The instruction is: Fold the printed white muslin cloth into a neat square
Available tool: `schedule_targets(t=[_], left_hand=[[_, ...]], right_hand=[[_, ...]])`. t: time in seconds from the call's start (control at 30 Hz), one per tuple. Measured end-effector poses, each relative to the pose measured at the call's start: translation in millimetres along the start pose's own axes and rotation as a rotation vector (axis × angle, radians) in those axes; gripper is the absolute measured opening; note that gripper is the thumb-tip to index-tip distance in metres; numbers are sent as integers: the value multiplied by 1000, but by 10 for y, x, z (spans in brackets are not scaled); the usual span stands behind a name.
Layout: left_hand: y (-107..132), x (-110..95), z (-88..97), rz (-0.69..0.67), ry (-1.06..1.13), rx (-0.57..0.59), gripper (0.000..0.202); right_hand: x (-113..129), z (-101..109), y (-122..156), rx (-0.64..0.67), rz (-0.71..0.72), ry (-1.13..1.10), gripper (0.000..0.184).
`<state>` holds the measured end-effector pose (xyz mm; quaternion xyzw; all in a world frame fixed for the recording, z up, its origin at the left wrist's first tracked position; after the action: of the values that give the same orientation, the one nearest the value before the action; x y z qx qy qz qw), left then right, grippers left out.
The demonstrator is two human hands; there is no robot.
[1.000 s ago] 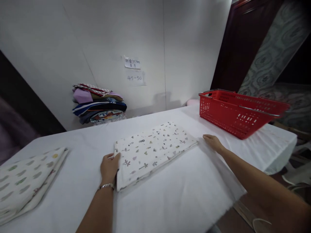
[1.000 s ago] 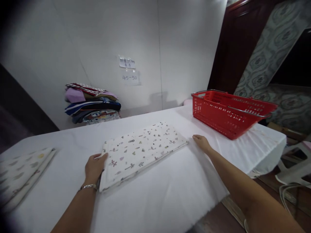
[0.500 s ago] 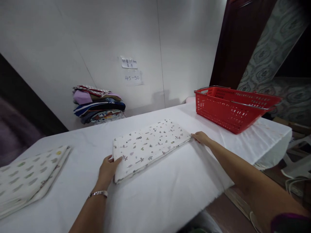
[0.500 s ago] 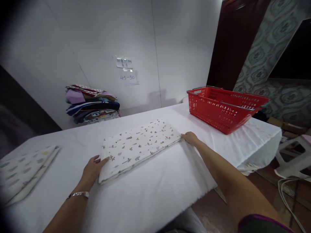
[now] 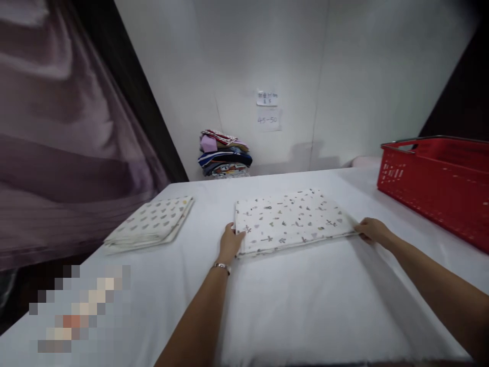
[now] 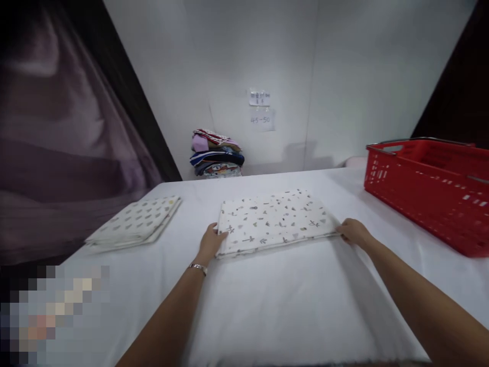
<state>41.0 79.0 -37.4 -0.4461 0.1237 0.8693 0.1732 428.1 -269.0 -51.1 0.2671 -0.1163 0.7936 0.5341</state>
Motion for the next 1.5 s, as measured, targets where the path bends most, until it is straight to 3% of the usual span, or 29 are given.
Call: schedule_targets(t=[0.1,0.23,0.37,0.47,0.53,0.63,0.77,0.93,1.03,1.17,1.5], left_hand=[[9,43,-24,-3,36,4,63],[42,47,-69,-50,32,9,58],[55,54,-73,-60,39,9,59],[66,73,-37,-22,147,37,56],[95,92,-3,33,238,69,54],[188,105,59,89,303,107,46],[385,145,145,103,298,146,21],[546,254,174,84,329,239,11],[544,287,150,78,355,312,9],[527,265,146,96,365,361,9],[545,262,118,145,369,423,20]], right_hand=[[-182,-80,-82,69,-94,-190,15],[-331,-24,-149,47,-145,-139,8],[-265,47,-118,40,-118,162,37],[132,87,31,-124,160,365,47],[504,-9,228,-169,378,339,40],[1080,-336,599,-49,579,162,30],[1870,-862,1219,143,894,-52,27],[2515,-1366,1830,186,1238,-123,22],[2695,-1592,1987,157,1325,-35,20],[2769,-1759,2011,145,1302,30,17],[2704,-1770,1940,206,1226,-193,20]])
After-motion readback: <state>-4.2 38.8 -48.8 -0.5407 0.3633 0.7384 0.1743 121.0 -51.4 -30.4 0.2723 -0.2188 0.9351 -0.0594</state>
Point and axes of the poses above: each hand's wrist, its own y-axis away from the middle knuckle, its own z-axis out of the back of the hand, x = y × z, the point moved 6 cm from there along -y, towards the middle knuckle, and after that the axes turned 5 degrees about y, right-handed, at the moved point
